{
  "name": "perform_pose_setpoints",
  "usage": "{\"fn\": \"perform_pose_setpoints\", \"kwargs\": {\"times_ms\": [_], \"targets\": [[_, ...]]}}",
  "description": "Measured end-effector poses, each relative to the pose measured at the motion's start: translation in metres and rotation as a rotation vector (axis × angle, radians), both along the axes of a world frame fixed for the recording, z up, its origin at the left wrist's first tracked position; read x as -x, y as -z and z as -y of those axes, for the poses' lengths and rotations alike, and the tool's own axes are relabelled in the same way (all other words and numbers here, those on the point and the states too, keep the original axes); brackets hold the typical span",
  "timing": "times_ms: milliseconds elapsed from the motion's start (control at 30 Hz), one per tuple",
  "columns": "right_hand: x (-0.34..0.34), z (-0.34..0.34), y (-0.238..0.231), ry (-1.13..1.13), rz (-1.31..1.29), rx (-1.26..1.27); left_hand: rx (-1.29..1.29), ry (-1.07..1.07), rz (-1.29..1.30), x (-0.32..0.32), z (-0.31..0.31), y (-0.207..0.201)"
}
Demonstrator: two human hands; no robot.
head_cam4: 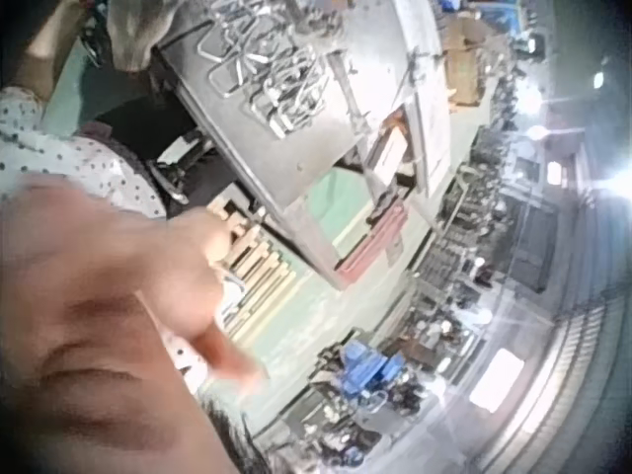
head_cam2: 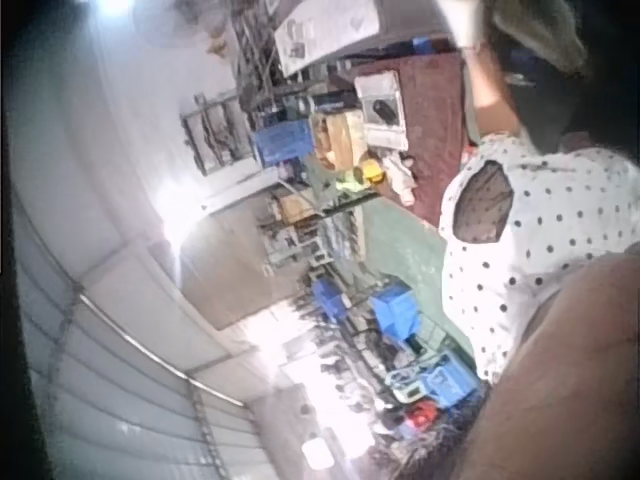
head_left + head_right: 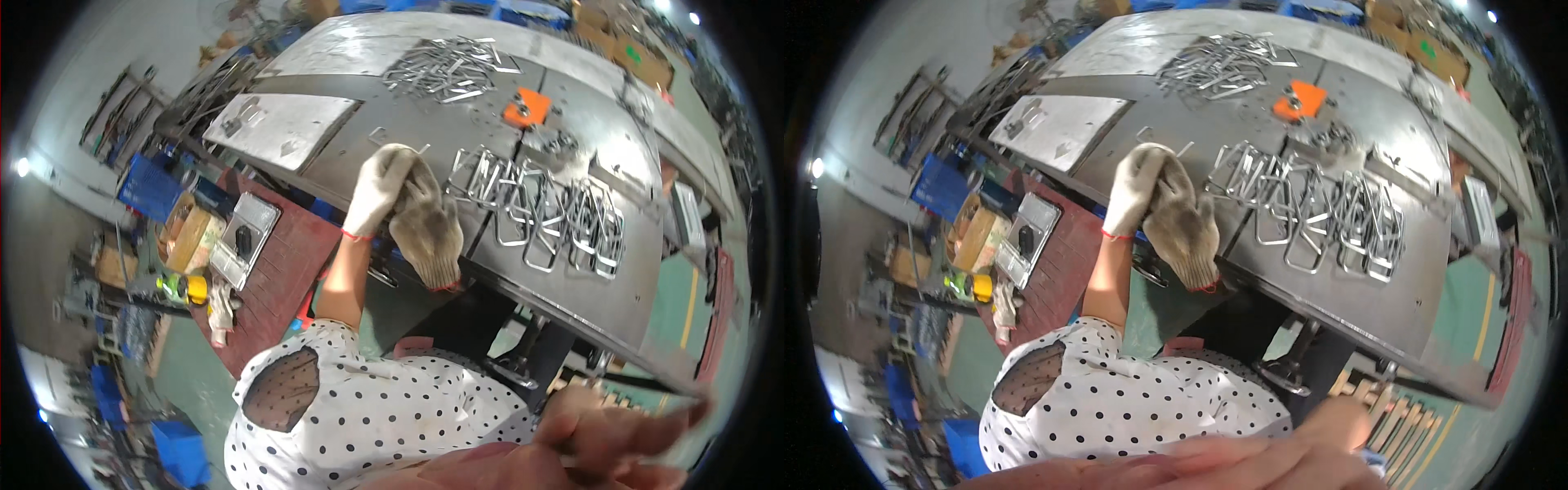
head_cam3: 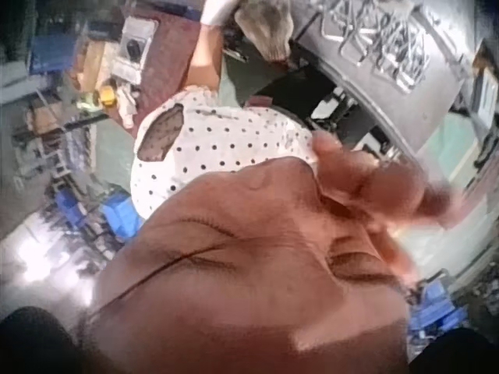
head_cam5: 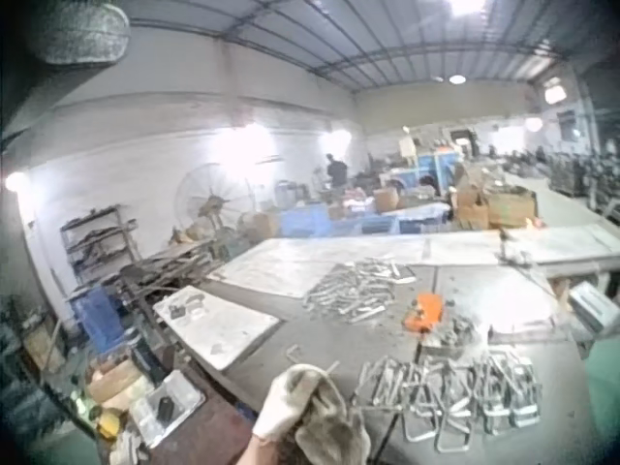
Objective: The person bends wire pieces into brackets using a bending machine, places the bent pieces on the table, and removes their work gloves.
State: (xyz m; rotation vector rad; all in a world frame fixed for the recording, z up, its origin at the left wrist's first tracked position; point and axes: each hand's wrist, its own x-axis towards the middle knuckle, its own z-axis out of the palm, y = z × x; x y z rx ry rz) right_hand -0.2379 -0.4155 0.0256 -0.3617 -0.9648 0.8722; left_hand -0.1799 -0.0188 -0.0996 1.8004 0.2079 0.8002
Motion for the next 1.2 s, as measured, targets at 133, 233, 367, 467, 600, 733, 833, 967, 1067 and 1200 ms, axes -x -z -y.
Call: {"fn": "perform_pose_setpoints", "kwargs": {"times_ms": [133,233,367,467,600,733,833,967,1067,1200], "targets": [[-0.017,-0.028,-0.007,-0.119,0.017,-0.112,-0.094,-0.058,-0.041,-0.001,-0.001,-0.002],[-0.028,-0.052,-0.009,-0.171,0.044,-0.137,-0.251,-0.099,-0.026,-0.005,-0.002,-0.007],[-0.037,-0.070,-0.016,-0.215,0.067,-0.133,-0.058,-0.102,-0.123,-0.002,0.006,-0.002],[-0.041,-0.075,-0.026,-0.209,0.104,-0.160,-0.330,-0.180,-0.058,-0.003,0.002,-0.007],[-0.036,-0.075,-0.028,-0.187,0.113,-0.224,-0.264,-0.125,-0.058,0.003,-0.003,-0.006],[-0.024,-0.065,-0.031,-0.137,0.157,-0.345,-0.202,-0.048,-0.069,-0.003,-0.011,-0.001],[-0.020,-0.062,-0.029,-0.154,0.120,-0.323,-0.074,-0.082,-0.096,-0.002,-0.014,0.008],[-0.025,-0.061,-0.029,-0.167,0.148,-0.299,-0.050,-0.056,-0.101,-0.007,-0.017,0.011],[-0.025,-0.059,-0.030,-0.166,0.134,-0.269,-0.140,-0.153,-0.110,-0.003,-0.014,0.009],[-0.030,-0.061,-0.029,-0.182,0.153,-0.240,-0.112,-0.091,-0.053,-0.005,-0.007,0.007]]}}
